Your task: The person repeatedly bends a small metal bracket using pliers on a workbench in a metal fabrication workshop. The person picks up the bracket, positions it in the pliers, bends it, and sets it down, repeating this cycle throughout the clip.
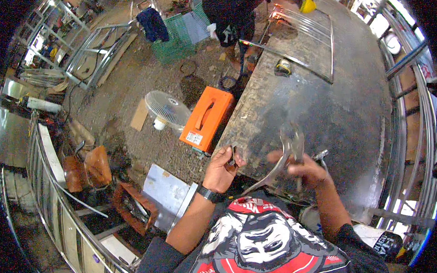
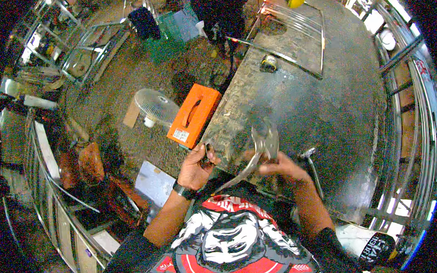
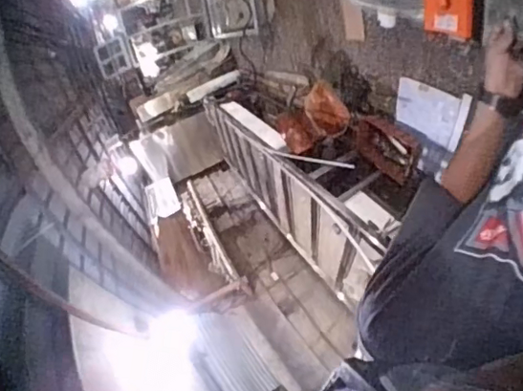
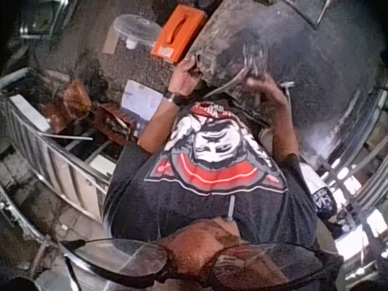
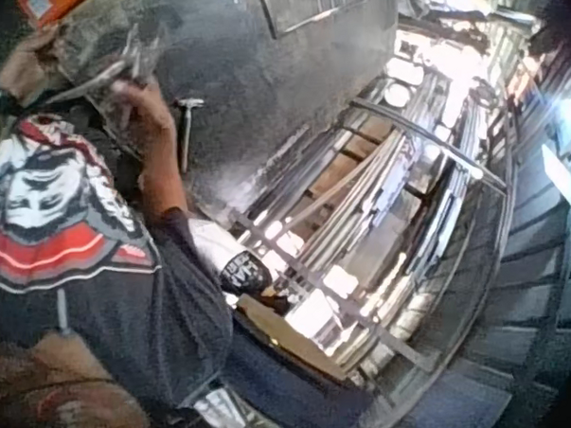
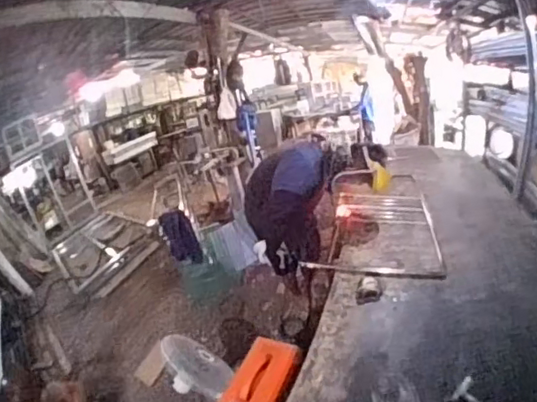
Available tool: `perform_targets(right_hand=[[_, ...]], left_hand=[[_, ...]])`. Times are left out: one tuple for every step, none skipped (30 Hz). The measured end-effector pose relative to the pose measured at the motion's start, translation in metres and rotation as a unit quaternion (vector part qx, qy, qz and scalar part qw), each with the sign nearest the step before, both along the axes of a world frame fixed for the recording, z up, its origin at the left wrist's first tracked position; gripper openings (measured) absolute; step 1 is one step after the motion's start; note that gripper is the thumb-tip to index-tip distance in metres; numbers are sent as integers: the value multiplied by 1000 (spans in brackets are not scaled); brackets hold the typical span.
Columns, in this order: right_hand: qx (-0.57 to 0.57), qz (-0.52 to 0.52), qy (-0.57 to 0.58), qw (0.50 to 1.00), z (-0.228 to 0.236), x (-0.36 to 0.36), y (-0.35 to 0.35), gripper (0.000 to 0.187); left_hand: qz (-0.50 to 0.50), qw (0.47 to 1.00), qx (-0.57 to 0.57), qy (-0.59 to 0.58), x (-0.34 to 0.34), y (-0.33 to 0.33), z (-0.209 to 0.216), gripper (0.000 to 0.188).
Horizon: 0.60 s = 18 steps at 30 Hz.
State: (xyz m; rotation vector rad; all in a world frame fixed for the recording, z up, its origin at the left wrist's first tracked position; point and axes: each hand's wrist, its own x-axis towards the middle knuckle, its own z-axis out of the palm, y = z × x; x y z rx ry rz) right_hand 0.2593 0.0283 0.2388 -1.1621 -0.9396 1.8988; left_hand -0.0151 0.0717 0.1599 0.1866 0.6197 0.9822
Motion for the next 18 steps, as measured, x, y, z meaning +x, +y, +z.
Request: perform_targets(right_hand=[[-23,7,83,996,0,-10,-11,46],[-51,-24,153,987,-27,-14,-25,51],[-60,-18,137,989,-33,-26,-27,51],[-44,-12,93,995,-29,-30,-29,48],[-29,-6,50,998,-6,-42,-25,46],[-16,17,40,999,8,-47,-21,49],[-2,39,30,999,21,-49,-16,52],[10,65,18,998,30,-51,-13,55],[11,52,39,998,35,-50,-12,59],[12,40,61,997,39,-47,-12,63],[13,36,84,996,39,-43,-11,67],[-57,23,212,975,19,-39,-15,78],[-152,-26,352,923,6,-42,-25,78],[-135,-54,346,927,-14,-48,-33,79],[-120,-73,340,930,-24,-56,-34,79],[-127,-65,280,950,-24,-55,-33,80],[-135,-54,221,965,-14,-55,-30,80],[-146,-39,158,976,-1,-56,-27,80]], left_hand=[[-4,1000,-7,-5,2,5,9,12],[-10,1000,-11,-13,4,11,17,14],[-22,999,-9,-23,3,17,19,14],[-35,999,-7,-33,1,22,20,15],[-47,998,-6,-43,-2,27,21,15],[-45,999,-15,-20,-3,29,26,14],[-53,998,-28,-12,-5,31,31,14],[-58,997,-42,-6,-8,33,35,14],[-62,997,-55,0,-10,34,38,13],[-68,996,-52,-3,-13,35,40,14],[-67,997,-50,-4,-17,34,42,14],[-76,996,-47,-10,-18,37,44,14],[-91,994,-54,-32,-19,39,47,15],[-105,992,-58,-50,-19,43,48,16],[-110,990,-62,-68,-23,45,49,18],[-112,990,-53,-71,-26,47,50,19],[-109,990,-46,-72,-30,49,51,20],[-102,991,-42,-75,-37,46,50,21]])
